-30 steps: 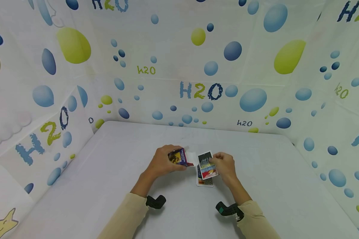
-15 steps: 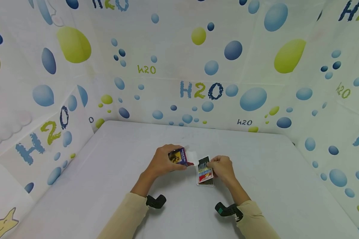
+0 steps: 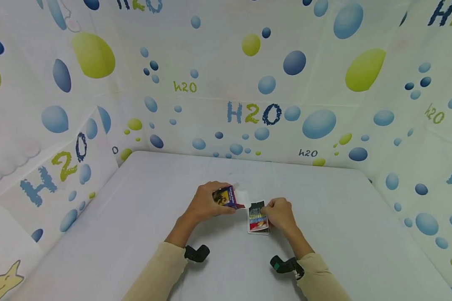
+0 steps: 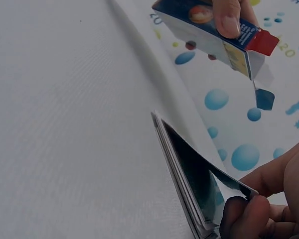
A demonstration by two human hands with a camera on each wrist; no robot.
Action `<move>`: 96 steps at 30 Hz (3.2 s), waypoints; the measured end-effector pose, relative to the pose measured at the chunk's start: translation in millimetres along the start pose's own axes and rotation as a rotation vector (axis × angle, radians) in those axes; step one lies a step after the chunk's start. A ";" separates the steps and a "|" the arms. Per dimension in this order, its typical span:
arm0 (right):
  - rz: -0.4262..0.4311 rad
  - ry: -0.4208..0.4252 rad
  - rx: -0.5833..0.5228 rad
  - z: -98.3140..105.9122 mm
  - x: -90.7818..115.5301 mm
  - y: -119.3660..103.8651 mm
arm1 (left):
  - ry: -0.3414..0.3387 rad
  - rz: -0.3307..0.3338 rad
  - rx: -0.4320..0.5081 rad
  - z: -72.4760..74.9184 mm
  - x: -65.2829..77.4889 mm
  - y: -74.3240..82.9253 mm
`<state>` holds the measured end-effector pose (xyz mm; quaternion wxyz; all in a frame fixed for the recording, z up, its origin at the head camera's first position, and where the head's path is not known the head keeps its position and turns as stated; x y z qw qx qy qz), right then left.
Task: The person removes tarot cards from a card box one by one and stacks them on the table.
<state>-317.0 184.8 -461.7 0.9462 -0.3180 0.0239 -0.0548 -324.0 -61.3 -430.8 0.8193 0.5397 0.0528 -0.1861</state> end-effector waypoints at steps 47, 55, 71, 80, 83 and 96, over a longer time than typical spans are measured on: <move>0.044 -0.032 0.119 -0.1 -0.8 7.4 | -0.022 0.006 -0.024 -4.3 -0.6 0.6; 0.088 0.042 0.105 3.8 -0.5 4.7 | -0.038 0.000 -0.071 -5.0 -0.3 5.1; 0.314 0.088 0.024 14.3 5.5 -17.3 | -0.076 0.024 -0.247 -2.1 -1.3 9.4; 0.358 0.029 0.201 6.0 6.2 -8.3 | -0.159 0.137 -0.340 -4.2 -1.9 -10.3; 0.409 0.047 0.281 2.7 5.4 -6.1 | -0.175 0.158 -0.350 -4.8 -2.2 -13.6; 0.385 -0.020 0.385 -18.0 15.9 10.5 | -0.262 0.195 -0.437 -14.6 20.9 -20.3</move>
Point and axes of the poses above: each hand's wrist, its own x-axis away from the middle knuckle, its own z-axis out of the back of the hand, y = z × x, the point moved 4 cm from there along -x, towards the middle knuckle, and after that the axes turned 14 degrees about x, right-handed, at the moved point
